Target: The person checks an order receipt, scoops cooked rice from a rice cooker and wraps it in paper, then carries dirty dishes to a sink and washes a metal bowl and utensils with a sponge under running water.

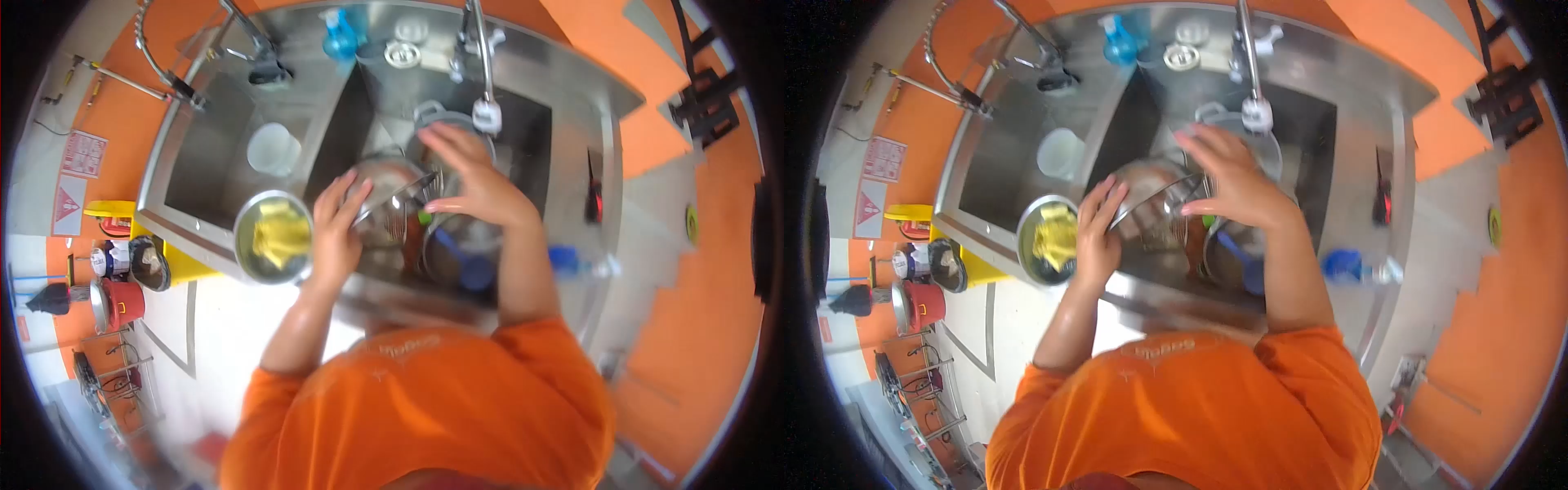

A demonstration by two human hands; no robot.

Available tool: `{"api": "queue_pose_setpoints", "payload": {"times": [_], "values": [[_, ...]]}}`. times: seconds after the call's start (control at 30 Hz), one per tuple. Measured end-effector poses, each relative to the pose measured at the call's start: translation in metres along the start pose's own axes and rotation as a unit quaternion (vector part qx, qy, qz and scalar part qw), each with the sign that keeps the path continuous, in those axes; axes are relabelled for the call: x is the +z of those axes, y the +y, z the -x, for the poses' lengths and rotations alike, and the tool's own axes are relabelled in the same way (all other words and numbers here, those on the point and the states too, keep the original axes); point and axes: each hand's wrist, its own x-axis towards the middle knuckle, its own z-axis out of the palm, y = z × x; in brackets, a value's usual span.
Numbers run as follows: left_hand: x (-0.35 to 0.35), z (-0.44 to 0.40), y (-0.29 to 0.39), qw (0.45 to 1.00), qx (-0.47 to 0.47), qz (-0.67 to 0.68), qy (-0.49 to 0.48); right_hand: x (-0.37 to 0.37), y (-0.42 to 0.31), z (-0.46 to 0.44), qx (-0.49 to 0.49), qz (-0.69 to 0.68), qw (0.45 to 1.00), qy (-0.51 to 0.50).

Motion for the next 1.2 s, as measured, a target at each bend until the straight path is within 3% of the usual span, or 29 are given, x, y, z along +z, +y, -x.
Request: {"api": "queue_pose_setpoints", "payload": {"times": [0.1, 0.23, 0.3, 0.33, 0.37, 0.43, 0.57, 0.7, 0.77, 0.8, 0.83, 0.87, 0.9, 0.93, 0.97, 1.0, 1.03, 1.1, 1.13, 1.2], "values": [[0.003, 0.011, 0.004, 0.99, 0.133, -0.024, -0.051, 0.042, -0.016, 0.022, 0.01, 0.208, 0.977, -0.04], [-0.036, 0.037, 0.036, 0.969, 0.205, -0.135, -0.017, 0.03, -0.061, 0.059, 0.061, 0.301, 0.951, -0.023], [-0.06, 0.056, 0.038, 0.978, 0.193, -0.073, -0.017, 0.043, -0.068, 0.091, 0.055, 0.237, 0.956, 0.163], [-0.072, 0.067, 0.035, 0.984, 0.175, -0.02, -0.017, 0.057, -0.067, 0.109, 0.087, 0.213, 0.951, 0.208], [-0.08, 0.078, 0.026, 0.982, 0.18, -0.058, -0.025, 0.072, -0.066, 0.13, 0.085, 0.22, 0.95, 0.206], [-0.093, 0.103, 0.009, 0.988, 0.133, -0.065, -0.044, 0.096, -0.064, 0.165, 0.177, 0.213, 0.956, 0.099], [-0.102, 0.135, -0.007, 0.983, 0.11, -0.083, -0.119, 0.115, -0.067, 0.182, 0.171, 0.195, 0.955, 0.141], [-0.087, 0.127, -0.001, 0.975, 0.12, -0.096, -0.163, 0.095, -0.083, 0.142, 0.14, 0.162, 0.975, 0.052], [-0.065, 0.113, -0.009, 0.986, 0.108, 0.007, -0.129, 0.075, -0.076, 0.117, 0.126, 0.131, 0.983, 0.026], [-0.055, 0.101, -0.014, 0.991, 0.118, -0.027, -0.057, 0.065, -0.07, 0.106, 0.112, 0.043, 0.993, 0.004], [-0.05, 0.091, -0.019, 0.991, 0.116, -0.025, -0.061, 0.055, -0.063, 0.098, 0.098, -0.047, 0.994, -0.018], [-0.046, 0.082, -0.024, 0.997, 0.02, -0.015, -0.074, 0.044, -0.056, 0.092, 0.185, -0.164, 0.967, -0.066], [-0.042, 0.071, -0.024, 0.993, -0.076, -0.006, -0.087, 0.044, -0.03, 0.093, 0.191, -0.168, 0.965, -0.067], [-0.046, 0.056, -0.008, 0.977, -0.151, -0.052, -0.142, 0.052, 0.007, 0.1, 0.209, -0.13, 0.967, -0.065], [-0.036, 0.05, -0.014, 0.976, -0.154, -0.053, -0.147, 0.064, 0.041, 0.109, 0.227, -0.092, 0.968, -0.063], [-0.026, 0.047, -0.024, 0.981, -0.116, -0.091, -0.124, 0.077, 0.068, 0.119, 0.244, 0.076, 0.948, -0.19], [-0.017, 0.042, -0.03, 0.984, -0.078, -0.128, -0.101, 0.092, 0.093, 0.129, 0.247, 0.239, 0.886, -0.311], [-0.009, 0.03, -0.023, 0.982, -0.093, -0.134, -0.1, 0.134, 0.137, 0.156, 0.075, 0.297, 0.84, -0.448], [-0.007, 0.025, -0.022, 0.983, -0.103, -0.113, -0.1, 0.159, 0.155, 0.163, 0.068, 0.293, 0.839, -0.454], [-0.002, 0.022, -0.025, 0.983, -0.122, -0.103, -0.088, 0.206, 0.177, 0.167, -0.138, 0.387, 0.753, -0.514]]}}
